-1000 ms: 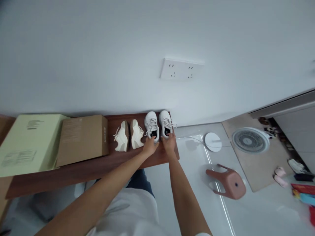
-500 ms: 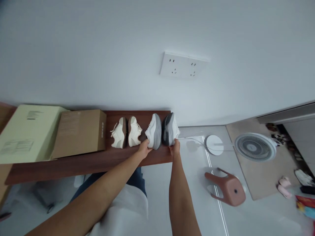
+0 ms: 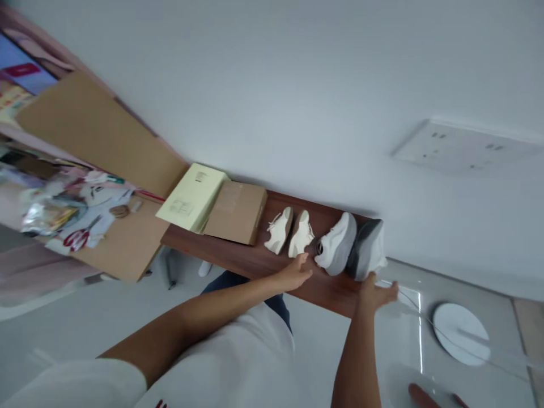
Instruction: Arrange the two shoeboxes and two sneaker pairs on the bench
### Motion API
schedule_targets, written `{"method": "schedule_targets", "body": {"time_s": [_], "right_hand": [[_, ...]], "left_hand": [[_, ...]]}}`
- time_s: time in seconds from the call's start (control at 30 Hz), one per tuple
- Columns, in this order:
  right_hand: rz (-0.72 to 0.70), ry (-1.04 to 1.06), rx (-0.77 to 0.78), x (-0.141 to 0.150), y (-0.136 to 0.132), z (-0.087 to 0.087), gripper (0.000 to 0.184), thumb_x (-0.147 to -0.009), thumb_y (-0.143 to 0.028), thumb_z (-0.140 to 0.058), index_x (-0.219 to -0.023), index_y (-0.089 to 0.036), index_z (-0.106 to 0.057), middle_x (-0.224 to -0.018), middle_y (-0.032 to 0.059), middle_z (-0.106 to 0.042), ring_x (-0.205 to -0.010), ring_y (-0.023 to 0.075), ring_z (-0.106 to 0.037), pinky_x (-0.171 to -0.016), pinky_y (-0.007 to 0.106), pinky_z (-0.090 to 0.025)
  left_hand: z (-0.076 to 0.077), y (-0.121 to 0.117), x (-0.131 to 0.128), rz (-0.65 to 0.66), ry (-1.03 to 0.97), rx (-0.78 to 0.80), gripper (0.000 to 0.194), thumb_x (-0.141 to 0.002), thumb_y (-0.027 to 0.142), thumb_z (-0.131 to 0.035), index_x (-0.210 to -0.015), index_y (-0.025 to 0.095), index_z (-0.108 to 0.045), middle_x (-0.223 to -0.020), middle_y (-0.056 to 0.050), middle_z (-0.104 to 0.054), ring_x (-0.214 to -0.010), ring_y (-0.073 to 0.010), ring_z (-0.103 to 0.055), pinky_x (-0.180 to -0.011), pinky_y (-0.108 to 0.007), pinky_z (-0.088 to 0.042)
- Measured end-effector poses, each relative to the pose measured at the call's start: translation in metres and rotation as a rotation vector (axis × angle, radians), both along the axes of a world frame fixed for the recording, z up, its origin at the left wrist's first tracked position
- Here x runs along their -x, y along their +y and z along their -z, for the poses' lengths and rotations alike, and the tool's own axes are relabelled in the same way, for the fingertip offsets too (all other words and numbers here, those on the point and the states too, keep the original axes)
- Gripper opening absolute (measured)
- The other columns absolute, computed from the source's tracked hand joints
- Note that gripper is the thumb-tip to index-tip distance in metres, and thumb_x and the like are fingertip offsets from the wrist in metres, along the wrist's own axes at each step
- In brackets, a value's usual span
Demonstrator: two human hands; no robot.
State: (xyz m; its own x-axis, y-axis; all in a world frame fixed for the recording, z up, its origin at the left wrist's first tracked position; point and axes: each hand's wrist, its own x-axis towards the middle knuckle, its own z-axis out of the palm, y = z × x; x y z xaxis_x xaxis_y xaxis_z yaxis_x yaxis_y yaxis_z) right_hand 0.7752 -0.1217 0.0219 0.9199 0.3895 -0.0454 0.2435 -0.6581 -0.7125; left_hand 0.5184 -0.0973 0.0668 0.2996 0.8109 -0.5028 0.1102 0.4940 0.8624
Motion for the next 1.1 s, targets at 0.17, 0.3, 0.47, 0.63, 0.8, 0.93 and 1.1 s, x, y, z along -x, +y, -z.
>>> {"method": "schedule_targets", "body": {"time_s": [0.17, 0.3, 0.47, 0.63, 0.8, 0.93, 1.1], "right_hand": [[-0.457, -0.151, -0.271, 0.118, -0.006, -0.041, 0.08, -0.088, -0.052, -0.059, -0.153, -0.017, -0.028, -0.149, 0.0245, -0.038, -0.136, 0.0373, -0.045, -0.103, 0.058, -0.048], [-1.202, -0.223, -0.202, 0.257, 0.025, -0.065, 0.066, -0.092, -0.049, -0.055, -0.149, -0.019, -0.041, -0.162, 0.0206, -0.022, -0.149, 0.0407, -0.026, -0.113, 0.064, -0.034], [-1.557, -0.375, 0.129, 0.358, 0.057, -0.043, 0.069, -0.09, -0.035, -0.063, -0.154, -0.021, -0.04, -0.167, 0.0175, -0.018, -0.153, 0.0436, -0.011, -0.116, 0.065, -0.024], [-1.434, -0.516, 0.21, 0.374, 0.049, -0.006, 0.069, -0.095, -0.027, -0.054, -0.159, -0.019, -0.028, -0.168, 0.0186, -0.013, -0.152, 0.0391, -0.022, -0.118, 0.06, -0.025], [-1.326, -0.575, 0.272, 0.368, 0.041, -0.006, 0.062, -0.096, -0.024, -0.05, -0.156, -0.028, -0.035, -0.169, 0.0107, -0.016, -0.151, 0.0383, -0.026, -0.115, 0.057, -0.035], [-1.17, -0.526, 0.263, 0.379, 0.035, -0.032, 0.056, -0.094, -0.032, -0.052, -0.149, -0.029, -0.045, -0.165, 0.0107, -0.029, -0.15, 0.0399, -0.025, -0.11, 0.066, -0.036], [-1.079, -0.17, -0.05, 0.484, 0.04, -0.057, 0.06, -0.095, -0.05, -0.05, -0.146, -0.018, -0.049, -0.157, 0.0175, -0.04, -0.146, 0.0332, -0.036, -0.116, 0.059, -0.033]], "left_hand": [[-0.021, 0.011, 0.175, -0.295, 0.646, -0.405, 0.058, -0.087, 0.027, -0.057, -0.143, 0.014, -0.047, -0.147, -0.019, -0.049, -0.141, -0.0314, -0.042, -0.119, -0.048, -0.03], [-0.005, 0.043, 0.272, -0.402, 1.049, -0.256, 0.07, -0.091, 0.038, -0.055, -0.149, 0.005, -0.035, -0.151, -0.028, -0.041, -0.145, -0.0396, -0.036, -0.117, -0.055, -0.029], [0.025, 0.073, 0.29, -0.213, 1.07, -0.33, 0.078, -0.095, 0.055, -0.046, -0.153, 0.006, -0.029, -0.151, -0.028, -0.044, -0.14, -0.0382, -0.043, -0.113, -0.049, -0.034], [0.03, 0.079, 0.281, -0.13, 1.001, -0.346, 0.078, -0.096, 0.054, -0.041, -0.157, 0.008, -0.022, -0.153, -0.027, -0.043, -0.141, -0.0373, -0.042, -0.113, -0.05, -0.034], [0.014, 0.076, 0.303, -0.014, 0.657, -0.181, 0.083, -0.094, 0.053, -0.045, -0.158, 0.007, -0.019, -0.16, -0.027, -0.031, -0.149, -0.0349, -0.031, -0.119, -0.049, -0.028], [0.001, 0.067, 0.393, -0.046, 0.418, -0.388, 0.07, -0.095, 0.056, -0.045, -0.154, 0.019, -0.035, -0.161, -0.015, -0.037, -0.15, -0.0274, -0.032, -0.123, -0.045, -0.024], [0.01, 0.084, 0.54, -0.351, 0.637, -0.44, 0.073, -0.092, 0.054, -0.055, -0.151, 0.015, -0.038, -0.16, -0.019, -0.036, -0.151, -0.0315, -0.03, -0.124, -0.049, -0.023]]}}
